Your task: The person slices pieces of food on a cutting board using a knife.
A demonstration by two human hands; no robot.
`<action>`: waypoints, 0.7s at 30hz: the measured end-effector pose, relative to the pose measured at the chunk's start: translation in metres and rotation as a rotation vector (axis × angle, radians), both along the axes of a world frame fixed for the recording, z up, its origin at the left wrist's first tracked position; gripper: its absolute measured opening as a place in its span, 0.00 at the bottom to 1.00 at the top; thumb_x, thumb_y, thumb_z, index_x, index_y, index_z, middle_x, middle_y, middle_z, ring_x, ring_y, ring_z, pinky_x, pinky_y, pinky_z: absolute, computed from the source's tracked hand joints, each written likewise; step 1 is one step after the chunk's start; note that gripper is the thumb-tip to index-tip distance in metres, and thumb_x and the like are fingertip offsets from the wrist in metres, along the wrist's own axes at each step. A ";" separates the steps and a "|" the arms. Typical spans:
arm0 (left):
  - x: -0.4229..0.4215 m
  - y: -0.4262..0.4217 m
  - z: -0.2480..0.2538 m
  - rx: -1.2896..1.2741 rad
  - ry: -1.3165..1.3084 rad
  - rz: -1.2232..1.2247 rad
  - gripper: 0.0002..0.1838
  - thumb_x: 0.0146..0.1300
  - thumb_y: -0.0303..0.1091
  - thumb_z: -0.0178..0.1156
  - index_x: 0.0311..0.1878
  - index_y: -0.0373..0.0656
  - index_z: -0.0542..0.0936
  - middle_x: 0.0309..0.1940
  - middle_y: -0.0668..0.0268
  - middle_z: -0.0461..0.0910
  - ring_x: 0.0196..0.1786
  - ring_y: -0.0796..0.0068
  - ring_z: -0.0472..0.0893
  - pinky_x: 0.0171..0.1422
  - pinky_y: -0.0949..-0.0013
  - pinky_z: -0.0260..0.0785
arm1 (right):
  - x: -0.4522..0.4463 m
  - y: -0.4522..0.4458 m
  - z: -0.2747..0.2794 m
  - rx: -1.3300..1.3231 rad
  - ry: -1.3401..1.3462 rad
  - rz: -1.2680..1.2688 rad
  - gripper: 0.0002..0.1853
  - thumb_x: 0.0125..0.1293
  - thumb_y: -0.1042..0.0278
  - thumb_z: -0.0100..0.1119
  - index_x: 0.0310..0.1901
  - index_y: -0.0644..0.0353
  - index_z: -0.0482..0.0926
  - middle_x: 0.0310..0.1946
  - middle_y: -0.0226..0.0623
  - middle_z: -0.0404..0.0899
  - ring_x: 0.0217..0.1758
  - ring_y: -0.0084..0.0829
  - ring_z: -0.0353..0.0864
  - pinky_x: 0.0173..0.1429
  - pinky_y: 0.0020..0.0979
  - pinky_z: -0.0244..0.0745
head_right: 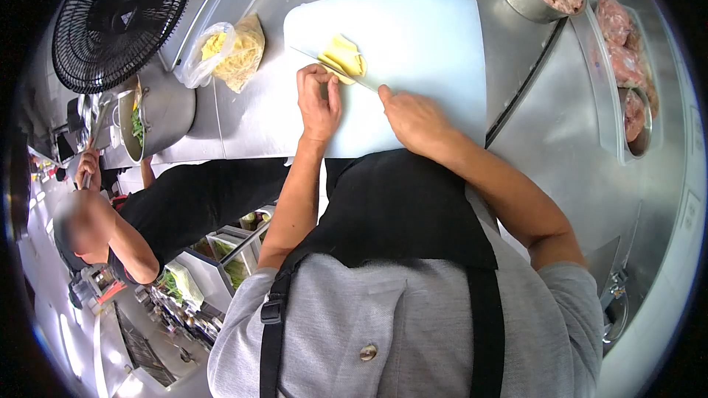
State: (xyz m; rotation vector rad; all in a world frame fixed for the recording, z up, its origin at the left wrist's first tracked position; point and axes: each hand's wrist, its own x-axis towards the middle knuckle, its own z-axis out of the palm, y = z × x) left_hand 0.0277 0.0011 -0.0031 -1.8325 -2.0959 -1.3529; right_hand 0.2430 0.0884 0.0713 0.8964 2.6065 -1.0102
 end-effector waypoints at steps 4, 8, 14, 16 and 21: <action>0.005 -0.002 0.006 -0.014 0.029 0.027 0.09 0.69 0.18 0.67 0.46 0.36 0.76 0.53 0.49 0.80 0.56 0.48 0.79 0.63 0.53 0.74 | 0.007 -0.004 -0.007 0.024 0.027 -0.008 0.12 0.82 0.67 0.57 0.55 0.65 0.69 0.36 0.55 0.86 0.43 0.59 0.87 0.49 0.56 0.79; 0.001 0.000 0.009 -0.053 0.040 -0.008 0.08 0.70 0.19 0.66 0.46 0.37 0.76 0.59 0.49 0.81 0.59 0.49 0.78 0.67 0.52 0.72 | 0.006 -0.003 -0.003 0.012 0.013 -0.013 0.12 0.82 0.66 0.57 0.56 0.65 0.69 0.36 0.55 0.86 0.43 0.59 0.87 0.49 0.56 0.79; 0.005 0.002 0.014 -0.044 0.053 0.017 0.08 0.69 0.19 0.66 0.45 0.37 0.77 0.57 0.50 0.81 0.57 0.49 0.79 0.65 0.52 0.72 | 0.009 -0.002 -0.005 0.017 0.060 -0.011 0.13 0.82 0.66 0.57 0.56 0.65 0.70 0.36 0.54 0.86 0.43 0.59 0.87 0.49 0.57 0.79; 0.010 -0.001 0.009 -0.057 -0.005 0.058 0.08 0.68 0.18 0.67 0.45 0.37 0.77 0.54 0.51 0.80 0.56 0.49 0.79 0.63 0.52 0.73 | 0.009 0.000 -0.003 0.005 0.063 -0.022 0.13 0.82 0.66 0.57 0.56 0.66 0.70 0.36 0.54 0.86 0.42 0.60 0.87 0.49 0.57 0.79; 0.007 -0.002 0.006 -0.002 0.034 0.026 0.09 0.67 0.17 0.68 0.45 0.36 0.77 0.48 0.50 0.78 0.54 0.49 0.79 0.60 0.53 0.74 | 0.012 0.000 0.010 -0.018 0.034 -0.035 0.13 0.82 0.66 0.58 0.55 0.67 0.71 0.35 0.54 0.86 0.43 0.58 0.87 0.49 0.57 0.79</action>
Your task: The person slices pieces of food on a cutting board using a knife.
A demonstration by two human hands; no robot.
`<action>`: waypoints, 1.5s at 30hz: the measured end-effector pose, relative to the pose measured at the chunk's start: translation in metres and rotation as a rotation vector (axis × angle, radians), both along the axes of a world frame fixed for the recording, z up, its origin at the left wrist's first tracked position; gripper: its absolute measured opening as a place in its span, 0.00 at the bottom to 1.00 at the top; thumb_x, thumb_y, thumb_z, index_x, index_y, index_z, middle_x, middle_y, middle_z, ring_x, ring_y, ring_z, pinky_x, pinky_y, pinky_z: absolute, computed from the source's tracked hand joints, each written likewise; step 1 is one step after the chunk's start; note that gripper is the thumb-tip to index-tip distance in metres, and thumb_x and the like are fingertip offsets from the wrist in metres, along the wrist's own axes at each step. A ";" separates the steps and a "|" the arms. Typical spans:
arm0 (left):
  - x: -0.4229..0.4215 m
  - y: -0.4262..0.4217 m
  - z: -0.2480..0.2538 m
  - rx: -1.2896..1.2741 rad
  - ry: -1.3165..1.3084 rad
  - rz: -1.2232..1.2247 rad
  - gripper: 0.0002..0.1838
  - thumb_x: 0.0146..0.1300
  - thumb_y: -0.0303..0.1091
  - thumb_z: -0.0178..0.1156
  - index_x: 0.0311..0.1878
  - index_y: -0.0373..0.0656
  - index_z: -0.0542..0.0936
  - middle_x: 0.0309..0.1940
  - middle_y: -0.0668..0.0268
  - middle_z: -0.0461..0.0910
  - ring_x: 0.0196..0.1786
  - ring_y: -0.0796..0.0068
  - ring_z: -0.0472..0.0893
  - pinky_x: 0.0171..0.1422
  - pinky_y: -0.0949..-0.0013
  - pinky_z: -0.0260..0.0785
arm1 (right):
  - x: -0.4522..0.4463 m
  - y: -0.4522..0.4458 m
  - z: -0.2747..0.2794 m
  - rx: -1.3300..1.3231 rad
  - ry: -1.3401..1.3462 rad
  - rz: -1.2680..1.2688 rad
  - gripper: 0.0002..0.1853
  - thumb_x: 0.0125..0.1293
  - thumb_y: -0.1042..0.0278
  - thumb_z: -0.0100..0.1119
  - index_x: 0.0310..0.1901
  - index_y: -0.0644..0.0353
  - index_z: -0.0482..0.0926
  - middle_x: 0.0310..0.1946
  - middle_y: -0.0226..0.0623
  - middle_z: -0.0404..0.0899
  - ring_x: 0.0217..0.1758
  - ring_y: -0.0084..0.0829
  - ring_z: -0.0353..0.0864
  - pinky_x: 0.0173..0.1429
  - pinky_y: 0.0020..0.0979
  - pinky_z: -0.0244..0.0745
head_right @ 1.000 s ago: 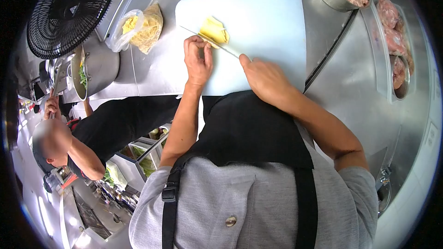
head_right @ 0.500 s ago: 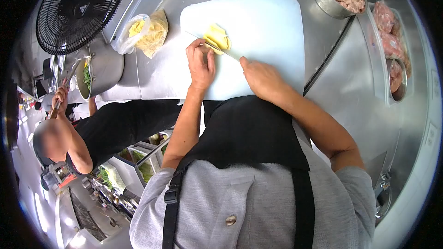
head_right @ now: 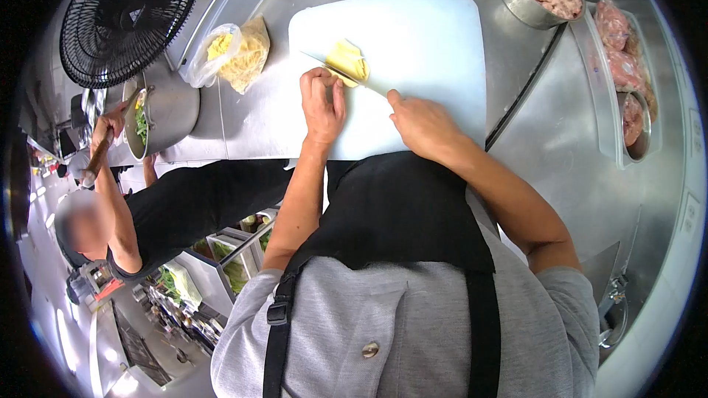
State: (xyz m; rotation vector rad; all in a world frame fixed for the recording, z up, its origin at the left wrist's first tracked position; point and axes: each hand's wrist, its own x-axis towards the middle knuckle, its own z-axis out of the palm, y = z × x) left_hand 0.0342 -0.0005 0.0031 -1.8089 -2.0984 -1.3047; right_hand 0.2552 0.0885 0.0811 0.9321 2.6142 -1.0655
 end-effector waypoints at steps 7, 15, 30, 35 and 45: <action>-0.003 0.000 -0.004 0.000 -0.037 -0.010 0.09 0.67 0.17 0.67 0.45 0.34 0.77 0.48 0.49 0.78 0.53 0.49 0.80 0.59 0.54 0.76 | 0.012 -0.001 0.008 0.006 0.015 -0.024 0.12 0.82 0.65 0.57 0.54 0.67 0.71 0.36 0.55 0.85 0.43 0.59 0.86 0.50 0.57 0.77; -0.004 0.000 -0.003 -0.013 -0.041 -0.005 0.08 0.68 0.17 0.67 0.44 0.34 0.77 0.48 0.49 0.78 0.53 0.48 0.81 0.58 0.54 0.77 | 0.026 -0.005 0.018 -0.016 0.072 -0.043 0.13 0.81 0.66 0.60 0.53 0.66 0.70 0.37 0.58 0.84 0.43 0.64 0.84 0.48 0.59 0.74; -0.005 0.001 -0.004 -0.015 -0.042 -0.010 0.08 0.68 0.18 0.68 0.44 0.34 0.76 0.48 0.49 0.78 0.53 0.49 0.81 0.59 0.55 0.76 | 0.031 -0.007 0.021 0.038 0.050 0.001 0.11 0.82 0.66 0.57 0.54 0.65 0.71 0.37 0.55 0.84 0.43 0.60 0.86 0.50 0.57 0.78; -0.006 0.001 -0.004 -0.021 -0.026 -0.010 0.08 0.68 0.18 0.67 0.44 0.34 0.76 0.48 0.49 0.78 0.53 0.49 0.81 0.59 0.54 0.76 | 0.028 -0.009 0.022 0.029 0.051 -0.022 0.12 0.81 0.66 0.58 0.54 0.66 0.70 0.38 0.58 0.84 0.43 0.64 0.84 0.48 0.59 0.74; -0.007 0.001 -0.007 -0.020 -0.045 -0.018 0.09 0.68 0.18 0.68 0.45 0.35 0.76 0.49 0.49 0.79 0.52 0.48 0.82 0.59 0.54 0.77 | 0.016 -0.008 0.017 0.009 0.020 0.026 0.10 0.82 0.68 0.56 0.53 0.66 0.70 0.37 0.56 0.83 0.43 0.62 0.84 0.48 0.59 0.75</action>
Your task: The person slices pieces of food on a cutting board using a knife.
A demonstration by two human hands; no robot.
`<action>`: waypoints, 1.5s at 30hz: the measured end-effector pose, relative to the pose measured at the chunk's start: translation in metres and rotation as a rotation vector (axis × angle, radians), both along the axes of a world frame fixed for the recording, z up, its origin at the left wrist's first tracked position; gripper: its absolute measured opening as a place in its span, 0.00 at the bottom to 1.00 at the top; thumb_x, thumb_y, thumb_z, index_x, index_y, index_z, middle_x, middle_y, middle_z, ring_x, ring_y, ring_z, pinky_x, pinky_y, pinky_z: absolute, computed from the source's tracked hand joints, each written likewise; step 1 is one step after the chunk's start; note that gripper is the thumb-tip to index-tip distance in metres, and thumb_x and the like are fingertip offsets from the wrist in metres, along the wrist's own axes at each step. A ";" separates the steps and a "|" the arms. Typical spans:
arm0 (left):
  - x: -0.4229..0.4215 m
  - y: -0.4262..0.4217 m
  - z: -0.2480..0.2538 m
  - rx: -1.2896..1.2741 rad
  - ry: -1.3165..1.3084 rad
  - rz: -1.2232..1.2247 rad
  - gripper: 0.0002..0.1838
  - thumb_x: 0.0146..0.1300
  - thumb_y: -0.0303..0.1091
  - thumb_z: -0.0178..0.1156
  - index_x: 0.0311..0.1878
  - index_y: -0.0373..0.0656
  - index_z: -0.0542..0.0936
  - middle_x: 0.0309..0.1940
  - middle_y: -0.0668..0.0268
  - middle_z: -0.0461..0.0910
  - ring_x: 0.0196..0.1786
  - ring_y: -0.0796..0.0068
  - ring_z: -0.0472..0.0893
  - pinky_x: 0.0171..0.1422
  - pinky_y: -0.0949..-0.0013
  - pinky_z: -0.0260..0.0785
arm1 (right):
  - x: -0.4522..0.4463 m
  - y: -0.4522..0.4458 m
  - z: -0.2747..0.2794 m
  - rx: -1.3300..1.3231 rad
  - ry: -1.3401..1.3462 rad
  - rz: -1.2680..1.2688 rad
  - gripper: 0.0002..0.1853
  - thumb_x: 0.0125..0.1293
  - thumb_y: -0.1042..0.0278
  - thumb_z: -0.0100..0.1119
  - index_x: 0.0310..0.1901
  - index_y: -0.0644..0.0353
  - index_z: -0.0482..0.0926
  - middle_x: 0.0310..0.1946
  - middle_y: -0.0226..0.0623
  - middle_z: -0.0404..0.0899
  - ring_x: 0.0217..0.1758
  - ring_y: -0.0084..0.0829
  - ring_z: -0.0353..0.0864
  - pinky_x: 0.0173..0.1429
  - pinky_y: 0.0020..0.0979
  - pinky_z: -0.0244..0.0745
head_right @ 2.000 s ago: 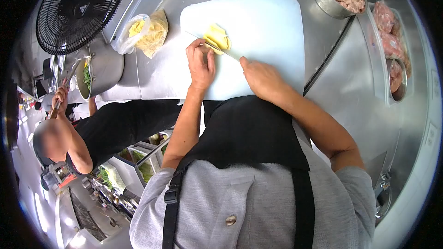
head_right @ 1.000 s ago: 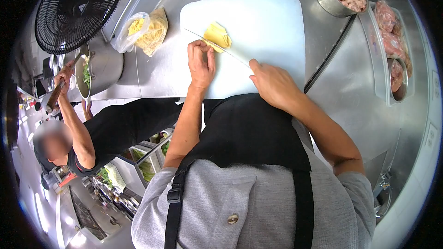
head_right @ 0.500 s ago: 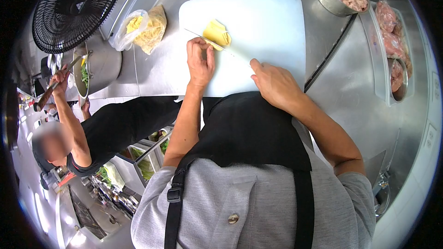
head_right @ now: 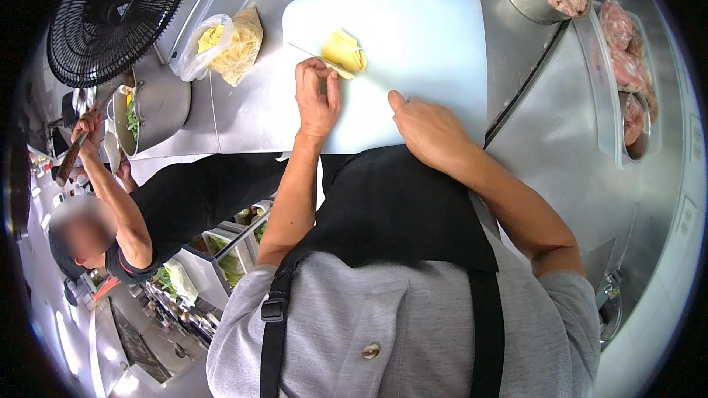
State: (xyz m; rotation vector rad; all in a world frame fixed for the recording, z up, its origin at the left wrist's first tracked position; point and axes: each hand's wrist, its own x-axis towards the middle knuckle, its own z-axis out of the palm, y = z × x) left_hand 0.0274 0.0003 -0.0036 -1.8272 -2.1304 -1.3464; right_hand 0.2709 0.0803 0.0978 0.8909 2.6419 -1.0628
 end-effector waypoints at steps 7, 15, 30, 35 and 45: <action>0.000 0.001 0.000 0.014 -0.004 0.004 0.09 0.68 0.18 0.68 0.44 0.35 0.76 0.49 0.49 0.79 0.51 0.48 0.82 0.58 0.55 0.78 | -0.006 -0.001 -0.009 0.022 -0.012 -0.004 0.10 0.82 0.68 0.55 0.53 0.65 0.69 0.38 0.56 0.83 0.42 0.62 0.83 0.47 0.59 0.74; 0.002 0.000 0.001 0.006 -0.023 0.010 0.09 0.68 0.18 0.67 0.44 0.35 0.76 0.48 0.49 0.79 0.50 0.49 0.82 0.57 0.55 0.77 | -0.008 -0.004 -0.014 0.082 -0.005 0.017 0.09 0.82 0.69 0.49 0.53 0.66 0.72 0.35 0.55 0.84 0.41 0.59 0.87 0.46 0.56 0.80; 0.004 0.000 0.008 0.006 0.097 0.009 0.09 0.67 0.17 0.67 0.45 0.36 0.77 0.55 0.49 0.80 0.58 0.49 0.80 0.64 0.52 0.75 | -0.025 0.004 -0.040 0.076 0.014 0.017 0.13 0.80 0.68 0.57 0.57 0.67 0.71 0.33 0.54 0.86 0.39 0.60 0.87 0.45 0.58 0.80; 0.005 0.001 0.012 -0.020 0.064 -0.002 0.09 0.66 0.18 0.67 0.44 0.37 0.76 0.59 0.49 0.79 0.57 0.47 0.79 0.63 0.52 0.75 | -0.023 0.004 -0.042 0.091 0.027 0.017 0.14 0.80 0.68 0.58 0.58 0.67 0.72 0.33 0.53 0.86 0.40 0.60 0.87 0.45 0.57 0.80; 0.005 -0.001 0.005 0.026 0.062 0.010 0.10 0.66 0.18 0.68 0.45 0.37 0.78 0.51 0.51 0.78 0.55 0.48 0.79 0.59 0.52 0.75 | -0.016 0.008 -0.023 0.033 0.037 0.005 0.11 0.80 0.68 0.58 0.55 0.67 0.73 0.34 0.53 0.87 0.43 0.58 0.89 0.49 0.56 0.80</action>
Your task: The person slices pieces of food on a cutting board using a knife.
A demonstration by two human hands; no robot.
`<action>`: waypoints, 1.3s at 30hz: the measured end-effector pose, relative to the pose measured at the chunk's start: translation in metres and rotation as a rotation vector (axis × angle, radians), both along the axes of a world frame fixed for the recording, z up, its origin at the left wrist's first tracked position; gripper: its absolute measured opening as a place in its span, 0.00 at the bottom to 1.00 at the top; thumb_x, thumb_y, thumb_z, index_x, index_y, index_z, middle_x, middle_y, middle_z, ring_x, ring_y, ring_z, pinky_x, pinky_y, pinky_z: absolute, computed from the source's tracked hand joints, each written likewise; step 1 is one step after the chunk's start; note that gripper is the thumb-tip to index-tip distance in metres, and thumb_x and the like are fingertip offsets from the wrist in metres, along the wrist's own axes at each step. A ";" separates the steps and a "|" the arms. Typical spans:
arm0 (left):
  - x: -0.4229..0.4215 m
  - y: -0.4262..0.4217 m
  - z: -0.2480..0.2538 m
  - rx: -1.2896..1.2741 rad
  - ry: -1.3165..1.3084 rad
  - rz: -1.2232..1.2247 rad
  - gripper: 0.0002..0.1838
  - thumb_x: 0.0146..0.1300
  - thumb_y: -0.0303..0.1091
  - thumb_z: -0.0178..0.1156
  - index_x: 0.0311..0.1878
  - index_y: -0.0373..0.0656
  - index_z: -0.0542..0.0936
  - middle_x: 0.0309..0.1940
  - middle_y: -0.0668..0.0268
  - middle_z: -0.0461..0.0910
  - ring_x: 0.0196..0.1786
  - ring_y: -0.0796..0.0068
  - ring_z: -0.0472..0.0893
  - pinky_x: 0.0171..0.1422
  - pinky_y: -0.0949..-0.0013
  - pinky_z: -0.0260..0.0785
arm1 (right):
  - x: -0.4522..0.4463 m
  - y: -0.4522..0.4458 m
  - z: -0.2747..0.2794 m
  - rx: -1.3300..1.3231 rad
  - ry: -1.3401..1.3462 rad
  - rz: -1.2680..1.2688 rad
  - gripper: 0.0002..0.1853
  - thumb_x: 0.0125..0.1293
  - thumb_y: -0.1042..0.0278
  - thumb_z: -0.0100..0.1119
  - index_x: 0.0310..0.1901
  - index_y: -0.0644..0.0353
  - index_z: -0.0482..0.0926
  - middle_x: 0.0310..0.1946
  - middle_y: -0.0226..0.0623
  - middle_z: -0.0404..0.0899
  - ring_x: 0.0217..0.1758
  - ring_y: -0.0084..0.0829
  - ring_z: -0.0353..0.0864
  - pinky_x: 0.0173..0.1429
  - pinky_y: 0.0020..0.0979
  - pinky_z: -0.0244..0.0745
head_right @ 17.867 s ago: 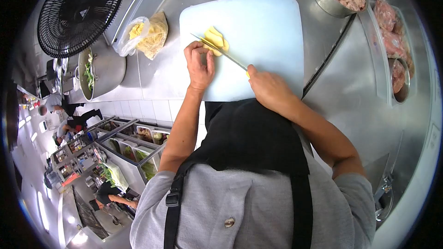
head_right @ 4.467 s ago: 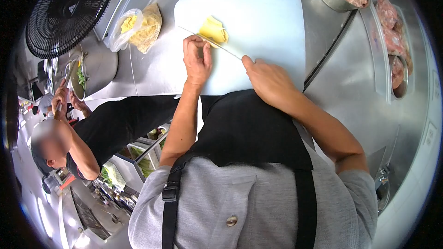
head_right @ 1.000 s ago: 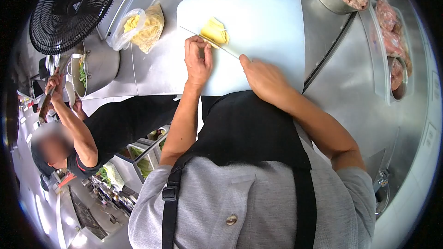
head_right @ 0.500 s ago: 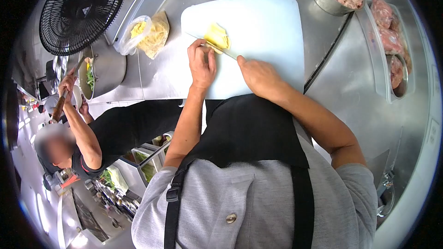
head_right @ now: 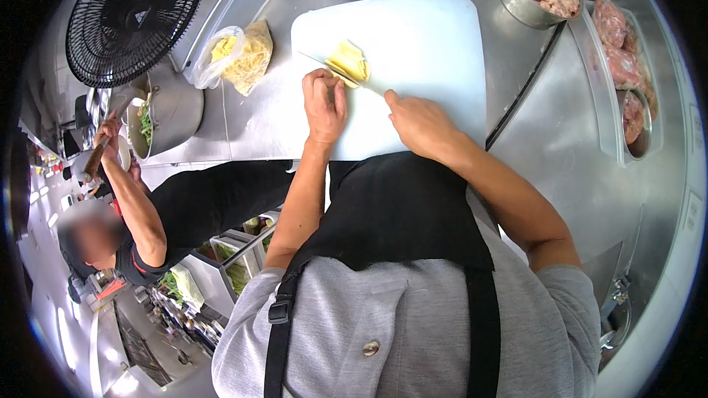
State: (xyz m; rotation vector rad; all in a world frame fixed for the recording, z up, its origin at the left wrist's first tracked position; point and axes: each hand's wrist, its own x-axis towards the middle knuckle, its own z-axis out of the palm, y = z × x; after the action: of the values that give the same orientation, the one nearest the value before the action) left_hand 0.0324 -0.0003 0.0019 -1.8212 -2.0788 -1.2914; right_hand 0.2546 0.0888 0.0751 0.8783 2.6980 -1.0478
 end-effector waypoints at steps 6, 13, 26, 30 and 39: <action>-0.001 0.000 -0.004 -0.016 -0.020 0.005 0.10 0.66 0.18 0.68 0.45 0.37 0.78 0.51 0.50 0.78 0.54 0.48 0.79 0.59 0.52 0.75 | 0.004 0.000 0.008 -0.048 -0.018 -0.020 0.12 0.82 0.67 0.57 0.54 0.66 0.70 0.34 0.55 0.85 0.42 0.61 0.85 0.48 0.58 0.76; -0.001 0.000 -0.004 -0.022 -0.054 0.003 0.09 0.66 0.17 0.68 0.44 0.35 0.77 0.50 0.50 0.77 0.54 0.48 0.79 0.59 0.53 0.75 | 0.023 -0.001 0.030 -0.065 0.003 -0.060 0.12 0.81 0.66 0.59 0.52 0.67 0.70 0.34 0.58 0.84 0.41 0.64 0.84 0.47 0.59 0.75; -0.003 -0.001 -0.004 -0.023 -0.061 -0.002 0.08 0.70 0.19 0.68 0.45 0.34 0.77 0.49 0.48 0.78 0.53 0.48 0.82 0.58 0.54 0.78 | 0.030 -0.005 0.037 -0.018 -0.017 -0.017 0.11 0.82 0.67 0.57 0.54 0.66 0.71 0.34 0.55 0.85 0.41 0.59 0.87 0.49 0.56 0.78; -0.004 0.000 -0.004 -0.021 -0.047 -0.002 0.08 0.70 0.20 0.68 0.44 0.33 0.77 0.49 0.48 0.79 0.53 0.47 0.82 0.58 0.54 0.78 | 0.031 -0.005 0.036 -0.042 -0.004 -0.038 0.13 0.81 0.67 0.60 0.53 0.67 0.70 0.35 0.60 0.84 0.42 0.65 0.84 0.48 0.60 0.75; -0.004 0.000 -0.004 -0.022 -0.066 -0.007 0.08 0.69 0.19 0.68 0.44 0.33 0.77 0.48 0.48 0.79 0.52 0.48 0.82 0.57 0.55 0.78 | 0.031 -0.006 0.035 -0.023 -0.013 -0.031 0.13 0.81 0.67 0.59 0.54 0.67 0.70 0.36 0.59 0.84 0.42 0.65 0.84 0.48 0.59 0.75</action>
State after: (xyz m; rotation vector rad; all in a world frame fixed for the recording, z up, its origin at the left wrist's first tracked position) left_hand 0.0281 0.0002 -0.0018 -1.8207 -2.1290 -1.3538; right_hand 0.2859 0.0833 0.1105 0.9226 2.6644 -1.0731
